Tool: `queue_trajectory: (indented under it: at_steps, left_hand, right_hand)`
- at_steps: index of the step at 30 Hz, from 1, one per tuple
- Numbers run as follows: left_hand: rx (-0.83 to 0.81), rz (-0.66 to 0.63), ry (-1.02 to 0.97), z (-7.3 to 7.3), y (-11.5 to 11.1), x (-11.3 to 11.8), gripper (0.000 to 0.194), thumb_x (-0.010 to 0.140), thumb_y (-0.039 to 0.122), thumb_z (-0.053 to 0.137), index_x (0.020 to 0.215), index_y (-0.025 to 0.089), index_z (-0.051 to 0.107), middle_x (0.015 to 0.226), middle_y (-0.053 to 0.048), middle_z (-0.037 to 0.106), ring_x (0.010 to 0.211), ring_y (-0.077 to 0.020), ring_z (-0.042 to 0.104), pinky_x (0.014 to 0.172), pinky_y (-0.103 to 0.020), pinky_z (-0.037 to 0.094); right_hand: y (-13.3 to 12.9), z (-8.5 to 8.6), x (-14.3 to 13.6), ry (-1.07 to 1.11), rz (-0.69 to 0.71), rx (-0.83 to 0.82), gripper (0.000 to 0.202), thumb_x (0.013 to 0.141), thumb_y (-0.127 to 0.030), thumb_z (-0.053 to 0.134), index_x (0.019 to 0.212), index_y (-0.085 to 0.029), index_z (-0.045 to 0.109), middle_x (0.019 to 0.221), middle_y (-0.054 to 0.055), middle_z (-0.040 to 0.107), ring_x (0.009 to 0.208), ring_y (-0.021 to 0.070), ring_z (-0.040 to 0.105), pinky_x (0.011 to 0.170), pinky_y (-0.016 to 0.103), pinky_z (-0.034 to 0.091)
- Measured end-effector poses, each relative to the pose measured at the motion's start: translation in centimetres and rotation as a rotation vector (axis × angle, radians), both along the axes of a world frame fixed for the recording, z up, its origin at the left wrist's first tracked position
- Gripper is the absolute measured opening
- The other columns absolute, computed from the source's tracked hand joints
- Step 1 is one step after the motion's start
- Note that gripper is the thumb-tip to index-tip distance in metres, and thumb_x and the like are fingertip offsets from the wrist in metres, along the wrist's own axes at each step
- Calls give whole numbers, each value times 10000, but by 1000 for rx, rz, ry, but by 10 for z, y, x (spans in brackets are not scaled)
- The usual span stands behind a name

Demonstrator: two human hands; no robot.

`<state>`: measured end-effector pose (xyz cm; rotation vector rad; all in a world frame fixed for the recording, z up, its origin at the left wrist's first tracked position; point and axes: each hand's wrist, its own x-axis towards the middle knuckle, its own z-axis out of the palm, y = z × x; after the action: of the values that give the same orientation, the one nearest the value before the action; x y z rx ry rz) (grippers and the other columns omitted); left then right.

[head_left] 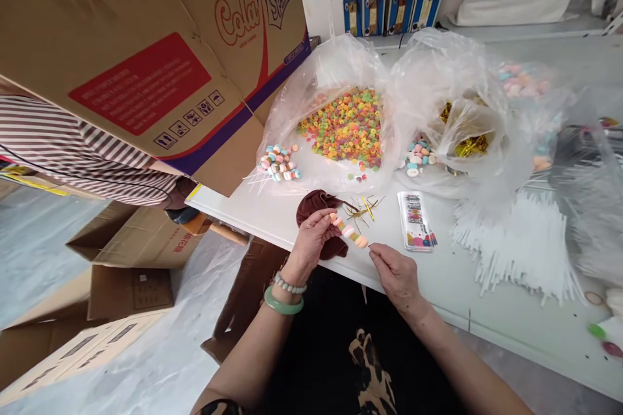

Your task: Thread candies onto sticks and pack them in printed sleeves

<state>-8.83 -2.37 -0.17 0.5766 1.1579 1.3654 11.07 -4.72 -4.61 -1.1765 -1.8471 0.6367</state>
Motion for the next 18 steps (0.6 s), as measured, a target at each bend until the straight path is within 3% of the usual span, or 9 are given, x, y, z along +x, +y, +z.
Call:
queue_trajectory:
  at_steps: [11, 14, 18]
  left_hand:
    - [-23, -1, 105, -14, 2, 5, 412, 714, 422, 760, 999, 132, 699, 788, -43, 683, 657, -128, 637, 691, -297, 545]
    - [-3, 0, 224, -21, 1, 7, 404, 760, 432, 705, 1034, 135, 697, 767, -36, 677, 644, -134, 631, 689, -302, 543]
    - [59, -1, 547, -30, 1, 11, 289, 827, 363, 616, 1001, 154, 715, 853, -55, 702, 660, -138, 621, 667, -279, 523]
  right_hand:
    - [6, -9, 2, 10, -3, -34, 205, 935, -276, 504, 958, -224, 701, 895, 17, 752, 764, 159, 702, 704, 249, 523]
    - [6, -10, 1, -18, -4, -50, 218, 938, -275, 489, 955, -231, 702, 875, 18, 750, 740, 159, 694, 681, 247, 504]
    - [8, -10, -1, -87, -32, -65, 231, 937, -281, 475, 916, -237, 701, 793, 12, 735, 669, 159, 667, 622, 247, 458]
